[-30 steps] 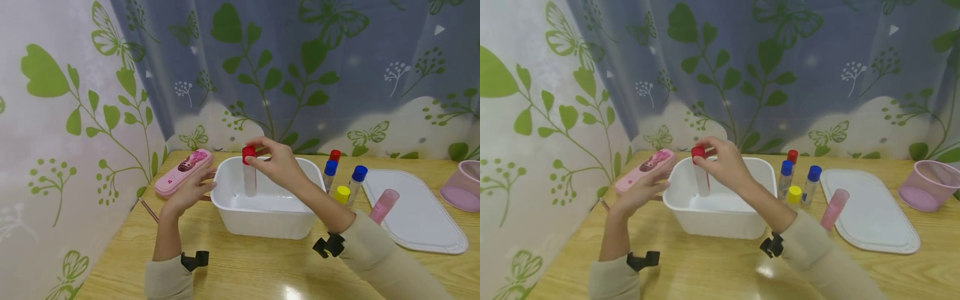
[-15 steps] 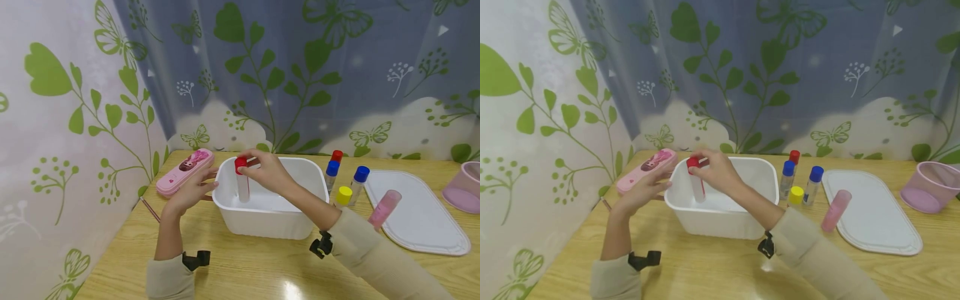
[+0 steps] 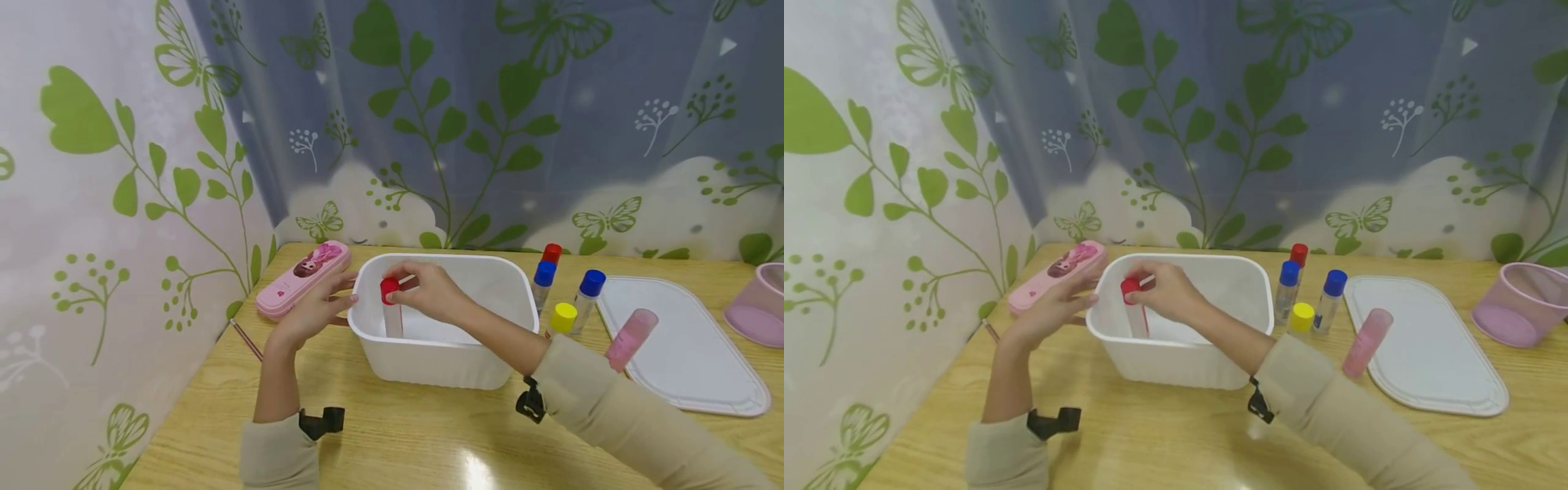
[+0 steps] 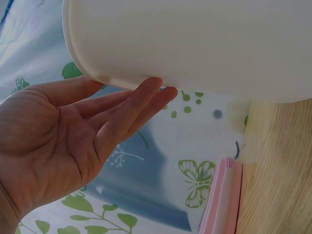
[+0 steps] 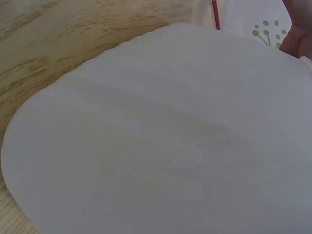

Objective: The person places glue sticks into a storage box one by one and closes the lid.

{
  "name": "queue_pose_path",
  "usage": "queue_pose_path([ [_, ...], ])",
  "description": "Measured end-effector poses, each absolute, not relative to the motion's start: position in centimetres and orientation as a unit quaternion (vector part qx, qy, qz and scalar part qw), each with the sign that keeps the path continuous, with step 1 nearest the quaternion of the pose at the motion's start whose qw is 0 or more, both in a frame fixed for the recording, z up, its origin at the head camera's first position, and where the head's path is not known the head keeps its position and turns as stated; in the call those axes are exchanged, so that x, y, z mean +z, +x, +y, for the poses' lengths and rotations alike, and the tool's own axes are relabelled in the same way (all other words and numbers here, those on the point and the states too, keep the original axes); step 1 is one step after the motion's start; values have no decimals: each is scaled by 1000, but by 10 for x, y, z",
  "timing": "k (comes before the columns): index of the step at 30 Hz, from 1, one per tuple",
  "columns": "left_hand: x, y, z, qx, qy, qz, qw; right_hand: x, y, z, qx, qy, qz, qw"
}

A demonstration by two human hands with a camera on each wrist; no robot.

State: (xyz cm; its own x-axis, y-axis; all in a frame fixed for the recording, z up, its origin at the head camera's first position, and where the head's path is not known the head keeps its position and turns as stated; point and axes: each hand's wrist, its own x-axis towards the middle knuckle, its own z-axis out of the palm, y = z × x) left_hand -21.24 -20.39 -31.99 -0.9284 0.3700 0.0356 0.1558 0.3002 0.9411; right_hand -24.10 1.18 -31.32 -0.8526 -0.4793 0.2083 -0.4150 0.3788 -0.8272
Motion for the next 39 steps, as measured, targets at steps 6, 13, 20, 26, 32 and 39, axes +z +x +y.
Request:
queue_pose_path([
  [6,-320,-213,-205,568,168,800,94,-317,-240,9,-485,-280,827,62],
  [13,-320,-212,-204,573,168,796,98,-318,-240,8,-487,-301,814,97],
  [20,-321,-212,-205,572,167,797,98,-319,-239,7,-472,-317,812,134],
  [26,-320,-212,-204,568,167,800,95,-319,-240,8,-453,-330,815,143],
  [32,-320,-213,-204,567,168,801,94,-319,-240,8,-448,-345,812,147],
  [39,-321,-213,-204,566,168,801,94,-322,-242,9,-448,-364,800,162],
])
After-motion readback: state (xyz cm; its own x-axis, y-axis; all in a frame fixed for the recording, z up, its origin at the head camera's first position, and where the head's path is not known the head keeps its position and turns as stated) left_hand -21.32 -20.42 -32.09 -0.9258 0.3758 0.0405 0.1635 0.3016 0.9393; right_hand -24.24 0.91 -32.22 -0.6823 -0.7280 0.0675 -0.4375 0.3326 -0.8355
